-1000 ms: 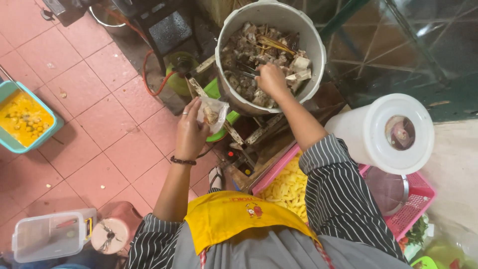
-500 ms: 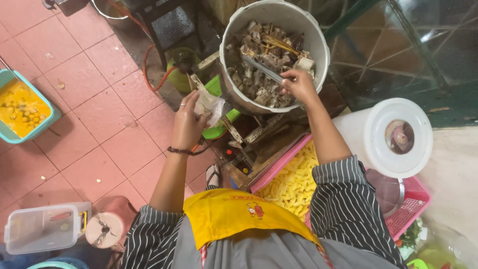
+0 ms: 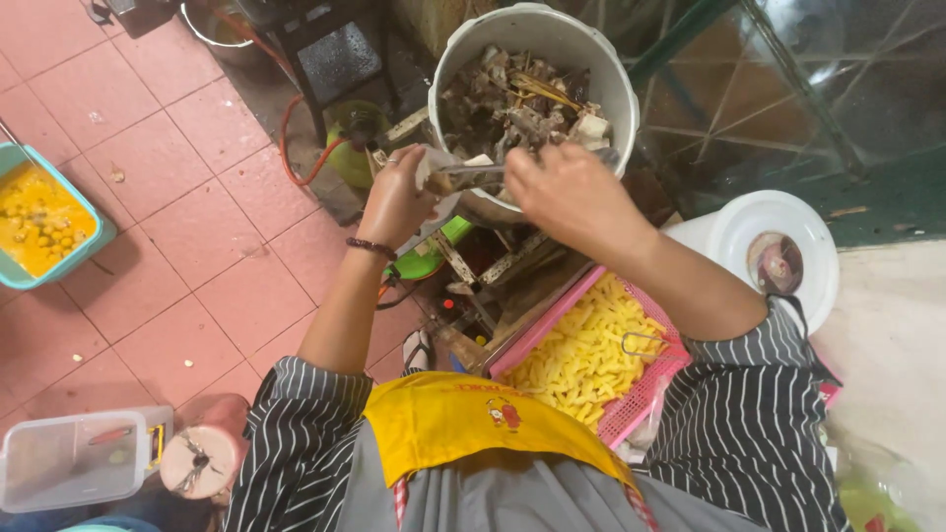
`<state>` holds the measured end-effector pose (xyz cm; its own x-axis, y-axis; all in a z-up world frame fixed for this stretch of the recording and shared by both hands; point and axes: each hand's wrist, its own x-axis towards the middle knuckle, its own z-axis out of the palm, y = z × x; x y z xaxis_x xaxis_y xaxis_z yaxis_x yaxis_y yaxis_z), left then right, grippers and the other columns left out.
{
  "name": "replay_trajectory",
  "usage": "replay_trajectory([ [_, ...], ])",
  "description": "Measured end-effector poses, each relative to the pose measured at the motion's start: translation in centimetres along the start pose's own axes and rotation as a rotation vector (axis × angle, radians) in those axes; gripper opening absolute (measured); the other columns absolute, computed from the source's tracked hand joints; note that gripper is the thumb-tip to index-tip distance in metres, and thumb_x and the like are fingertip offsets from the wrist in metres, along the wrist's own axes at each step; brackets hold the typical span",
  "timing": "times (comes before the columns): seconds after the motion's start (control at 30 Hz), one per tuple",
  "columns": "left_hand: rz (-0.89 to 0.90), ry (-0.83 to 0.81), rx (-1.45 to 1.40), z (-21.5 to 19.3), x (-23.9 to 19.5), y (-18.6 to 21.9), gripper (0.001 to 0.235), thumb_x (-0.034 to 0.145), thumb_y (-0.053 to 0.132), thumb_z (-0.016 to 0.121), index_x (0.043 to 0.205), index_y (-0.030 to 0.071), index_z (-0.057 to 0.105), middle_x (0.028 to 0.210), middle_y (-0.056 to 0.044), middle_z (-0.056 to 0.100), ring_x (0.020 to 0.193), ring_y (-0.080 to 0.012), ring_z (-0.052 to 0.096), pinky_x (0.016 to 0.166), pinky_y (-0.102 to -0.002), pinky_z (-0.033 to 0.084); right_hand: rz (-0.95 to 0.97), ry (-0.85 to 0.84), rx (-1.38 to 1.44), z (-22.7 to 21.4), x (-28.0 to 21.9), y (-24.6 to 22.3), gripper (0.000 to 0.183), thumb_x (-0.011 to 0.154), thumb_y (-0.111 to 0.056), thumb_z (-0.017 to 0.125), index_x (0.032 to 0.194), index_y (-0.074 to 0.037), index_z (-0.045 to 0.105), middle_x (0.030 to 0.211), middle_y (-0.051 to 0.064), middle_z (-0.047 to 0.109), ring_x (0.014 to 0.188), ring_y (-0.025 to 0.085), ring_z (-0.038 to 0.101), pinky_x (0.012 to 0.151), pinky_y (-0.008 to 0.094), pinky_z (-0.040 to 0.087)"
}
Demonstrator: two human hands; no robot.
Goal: Packaging portions of cooked meat and noodles into small plastic bags.
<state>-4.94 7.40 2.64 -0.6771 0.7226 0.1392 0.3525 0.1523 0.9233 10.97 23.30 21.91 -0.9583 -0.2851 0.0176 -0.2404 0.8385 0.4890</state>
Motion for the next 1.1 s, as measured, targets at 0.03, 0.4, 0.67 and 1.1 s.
replay_trajectory([
  [0.03, 0.003, -0.005, 0.001, 0.3, -0.1, 0.2, 0.058, 0.081, -0.008, 0.067, 0.137, -0.01, 0.053, 0.144, -0.022, 0.053, 0.086, -0.0273, 0.076, 0.066, -0.032, 0.064, 0.006, -0.001, 0.0, -0.3, 0.5, -0.9, 0.017, 0.086, -0.014, 0.065, 0.1, -0.01, 0.073, 0.097, 0.003, 0.061, 0.081, 0.018, 0.067, 0.071, 0.033, 0.053],
  [0.4, -0.047, 0.029, -0.15, 0.0, -2.0, -0.4, 0.062, 0.08, -0.014, 0.057, 0.141, -0.008, 0.05, 0.151, -0.021, 0.05, 0.076, -0.023, 0.076, 0.062, -0.031, 0.063, 0.327, 0.009, 0.047, -1.0, -4.0, -1.1, 0.029, 0.084, -0.01, 0.063, 0.112, -0.004, 0.072, 0.102, 0.01, 0.064, 0.08, 0.024, 0.07, 0.072, 0.037, 0.056],
  [0.67, 0.045, -0.086, 0.0, -2.7, -6.9, 6.6, 0.056, 0.082, -0.013, 0.055, 0.137, -0.005, 0.056, 0.149, -0.019, 0.056, 0.066, -0.0173, 0.074, 0.061, -0.029, 0.059, 0.69, -0.031, 0.377, 11.4, -7.0, -2.8, 0.019, 0.088, -0.015, 0.067, 0.104, -0.005, 0.074, 0.108, 0.017, 0.07, 0.09, 0.035, 0.07, 0.077, 0.047, 0.055],
  [1.1, 0.336, -1.035, -0.011, 4.4, -12.7, 19.7, 0.058, 0.076, -0.016, 0.056, 0.131, 0.0, 0.061, 0.141, -0.012, 0.065, 0.061, -0.0148, 0.07, 0.056, -0.027, 0.058, 1.12, 0.623, 0.851, -3.9, -23.8, -21.2, 0.009, 0.095, -0.017, 0.076, 0.101, -0.014, 0.072, 0.098, 0.001, 0.072, 0.101, 0.018, 0.07, 0.116, 0.048, 0.042],
])
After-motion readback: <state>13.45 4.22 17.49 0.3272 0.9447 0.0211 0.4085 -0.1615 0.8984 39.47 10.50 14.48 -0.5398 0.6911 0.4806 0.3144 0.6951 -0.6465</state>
